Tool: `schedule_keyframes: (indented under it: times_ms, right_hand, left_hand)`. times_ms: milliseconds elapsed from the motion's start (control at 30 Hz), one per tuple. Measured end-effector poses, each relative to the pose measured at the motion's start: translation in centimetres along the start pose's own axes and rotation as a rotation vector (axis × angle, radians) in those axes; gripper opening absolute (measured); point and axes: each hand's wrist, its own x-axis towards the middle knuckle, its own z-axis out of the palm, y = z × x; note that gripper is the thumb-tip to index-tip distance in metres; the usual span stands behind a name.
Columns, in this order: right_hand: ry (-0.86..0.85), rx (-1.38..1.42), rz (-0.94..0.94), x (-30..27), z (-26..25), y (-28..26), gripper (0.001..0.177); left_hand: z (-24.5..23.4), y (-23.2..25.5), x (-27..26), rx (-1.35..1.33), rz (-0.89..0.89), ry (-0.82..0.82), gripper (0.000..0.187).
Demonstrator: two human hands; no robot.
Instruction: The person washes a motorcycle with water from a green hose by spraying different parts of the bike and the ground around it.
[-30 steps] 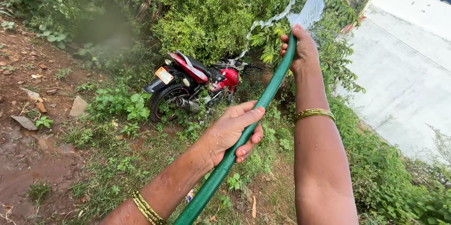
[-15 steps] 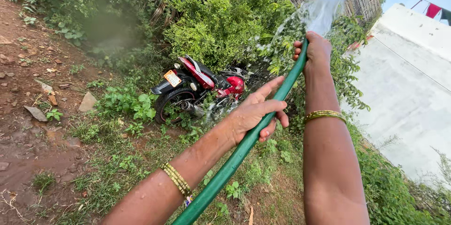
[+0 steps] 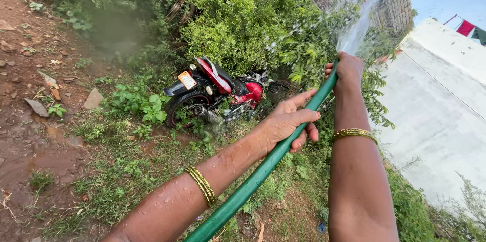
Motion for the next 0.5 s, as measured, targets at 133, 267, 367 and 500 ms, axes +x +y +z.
schedule_keyframes:
  times_ms: [133,267,367,500]
  right_hand:
    - [-0.019,0.038,0.099,0.0,-0.4,0.8,0.02]
    - [-0.089,0.16,0.079,-0.1,-0.5,1.0,0.021]
    - [-0.115,0.193,0.094,0.1,-0.2,0.9,0.022]
    - [-0.129,0.116,0.126,0.1,0.2,0.8,0.025]
  left_hand:
    - [0.5,0.2,-0.3,0.026,-0.021,0.02,0.082]
    - [0.1,0.5,-0.2,0.048,-0.004,0.031,0.08]
    - [-0.3,0.7,0.2,0.021,-0.001,0.016,0.08]
    - [-0.4,0.7,0.4,0.032,0.001,0.022,0.081]
